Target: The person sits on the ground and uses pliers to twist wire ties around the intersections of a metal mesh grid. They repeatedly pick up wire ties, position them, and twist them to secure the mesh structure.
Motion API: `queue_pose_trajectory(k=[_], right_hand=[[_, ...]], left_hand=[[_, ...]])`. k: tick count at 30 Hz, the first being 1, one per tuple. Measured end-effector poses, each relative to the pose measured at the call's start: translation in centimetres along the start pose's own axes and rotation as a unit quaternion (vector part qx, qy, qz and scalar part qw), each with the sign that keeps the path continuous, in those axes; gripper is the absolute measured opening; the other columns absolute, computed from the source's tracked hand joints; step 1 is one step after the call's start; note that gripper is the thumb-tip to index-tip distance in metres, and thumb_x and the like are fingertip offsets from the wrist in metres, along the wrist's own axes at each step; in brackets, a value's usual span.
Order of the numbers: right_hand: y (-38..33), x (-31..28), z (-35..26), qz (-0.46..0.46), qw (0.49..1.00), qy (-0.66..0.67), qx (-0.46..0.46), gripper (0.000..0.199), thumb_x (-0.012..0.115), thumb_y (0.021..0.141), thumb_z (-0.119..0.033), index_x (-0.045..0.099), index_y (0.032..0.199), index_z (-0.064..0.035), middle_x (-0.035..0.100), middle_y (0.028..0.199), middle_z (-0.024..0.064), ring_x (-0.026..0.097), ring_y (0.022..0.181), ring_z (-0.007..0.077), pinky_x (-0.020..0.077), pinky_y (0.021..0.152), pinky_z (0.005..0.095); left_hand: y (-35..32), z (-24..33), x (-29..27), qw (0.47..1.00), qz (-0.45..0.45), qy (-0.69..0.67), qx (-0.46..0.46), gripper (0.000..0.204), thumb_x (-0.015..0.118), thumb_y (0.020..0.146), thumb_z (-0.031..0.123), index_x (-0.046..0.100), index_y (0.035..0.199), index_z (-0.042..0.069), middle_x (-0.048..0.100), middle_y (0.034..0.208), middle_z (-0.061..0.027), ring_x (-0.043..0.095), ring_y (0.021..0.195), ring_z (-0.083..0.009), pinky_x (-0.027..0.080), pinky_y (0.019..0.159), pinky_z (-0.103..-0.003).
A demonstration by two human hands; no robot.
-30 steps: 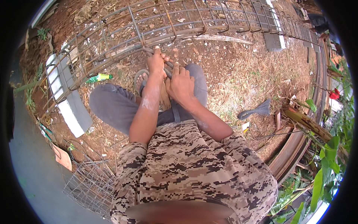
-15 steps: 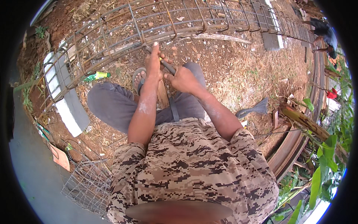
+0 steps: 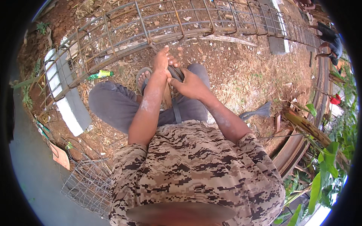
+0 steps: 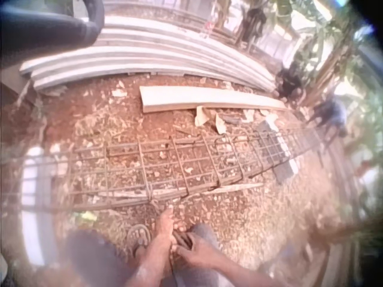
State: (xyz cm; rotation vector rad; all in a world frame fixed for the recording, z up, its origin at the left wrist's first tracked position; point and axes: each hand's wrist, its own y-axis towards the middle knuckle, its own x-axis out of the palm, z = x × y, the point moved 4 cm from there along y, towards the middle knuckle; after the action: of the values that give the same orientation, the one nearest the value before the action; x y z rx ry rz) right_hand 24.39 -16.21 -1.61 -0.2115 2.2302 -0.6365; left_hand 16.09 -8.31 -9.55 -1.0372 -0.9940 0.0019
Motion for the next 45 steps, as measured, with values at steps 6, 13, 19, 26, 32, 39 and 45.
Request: queue_pose_trajectory(k=[6, 13, 19, 26, 32, 39, 45], right_hand=[[-0.6, 0.8, -1.6, 0.087, 0.983, -0.160, -0.008, 0.046, 0.060, 0.087, -0.026, 0.056, 0.110, 0.0132, 0.067, 0.085, 0.0268, 0.065, 0.075, 0.0479, 0.0538, 0.076, 0.0496], [-0.7, 2.5, -1.8, -0.160, 0.820, 0.506, 0.214, 0.019, 0.066, 0.094, -0.019, 0.057, 0.095, -0.0021, 0.049, 0.070, -0.0001, 0.042, 0.052, 0.0070, 0.0331, 0.046, 0.0224], [-0.8, 3.4, -1.2, -0.240, 0.636, 0.690, 0.249, 0.019, 0.061, 0.099, -0.022, 0.056, 0.100, -0.0038, 0.044, 0.071, -0.0056, 0.035, 0.050, 0.0010, 0.0272, 0.041, 0.0173], [-2.6, 5.2, 0.9, -0.398, 0.479, 0.775, 0.107, 0.027, 0.063, 0.098, -0.030, 0.055, 0.108, -0.0062, 0.054, 0.075, -0.0036, 0.050, 0.055, 0.0016, 0.0391, 0.044, 0.0151], [-4.5, 4.5, 7.1, -0.118, 0.882, 0.442, 0.115, 0.022, 0.059, 0.097, -0.018, 0.059, 0.111, -0.0016, 0.065, 0.087, 0.0076, 0.068, 0.081, 0.0192, 0.0591, 0.076, 0.0358], [-0.6, 5.4, 11.3, -0.019, 0.878, 0.464, 0.119, 0.055, 0.045, 0.101, -0.037, 0.045, 0.135, 0.0062, 0.054, 0.134, 0.0219, 0.056, 0.121, 0.0306, 0.0464, 0.102, 0.0420], [1.7, 3.3, 8.1, 0.188, 0.973, -0.010, -0.134, 0.082, 0.050, 0.099, -0.053, 0.028, 0.150, 0.0072, 0.031, 0.152, 0.0333, 0.029, 0.144, 0.0422, 0.0246, 0.119, 0.0404]], left_hand=[[0.5, 0.2, 0.4, 0.998, 0.051, 0.023, 0.006, 0.030, 0.055, 0.098, 0.032, 0.040, 0.080, 0.014, 0.037, 0.060, 0.0025, 0.037, 0.045, -0.0118, 0.040, 0.046, -0.034], [-1.2, 0.7, -1.7, 0.964, -0.249, -0.094, 0.004, 0.039, 0.061, 0.094, 0.045, 0.058, 0.091, 0.006, 0.064, 0.091, -0.0140, 0.061, 0.097, -0.0292, 0.050, 0.087, -0.044], [-0.6, 0.7, -0.5, 0.953, -0.270, -0.121, -0.065, 0.041, 0.057, 0.100, 0.035, 0.040, 0.067, 0.018, 0.028, 0.052, 0.0078, 0.030, 0.046, -0.0071, 0.033, 0.048, -0.027], [-1.4, -0.8, -1.3, 0.983, 0.043, 0.172, 0.038, 0.046, 0.054, 0.098, 0.049, 0.039, 0.070, 0.016, 0.033, 0.055, 0.0034, 0.036, 0.044, -0.0100, 0.037, 0.045, -0.031], [1.0, -7.9, -2.3, 0.900, 0.069, 0.423, 0.080, 0.064, 0.038, 0.103, 0.056, 0.057, 0.130, 0.001, 0.066, 0.088, -0.0083, 0.060, 0.069, -0.0153, 0.048, 0.062, -0.029], [1.6, -6.3, -4.2, 0.812, 0.120, 0.502, 0.272, 0.045, 0.047, 0.102, 0.035, 0.071, 0.102, -0.003, 0.069, 0.082, -0.0104, 0.064, 0.071, -0.0219, 0.051, 0.068, -0.038], [-0.9, -0.8, -4.4, 0.624, 0.148, 0.639, 0.426, 0.055, 0.037, 0.103, 0.037, 0.070, 0.096, -0.007, 0.070, 0.091, -0.0267, 0.066, 0.094, -0.0443, 0.047, 0.087, -0.050]])
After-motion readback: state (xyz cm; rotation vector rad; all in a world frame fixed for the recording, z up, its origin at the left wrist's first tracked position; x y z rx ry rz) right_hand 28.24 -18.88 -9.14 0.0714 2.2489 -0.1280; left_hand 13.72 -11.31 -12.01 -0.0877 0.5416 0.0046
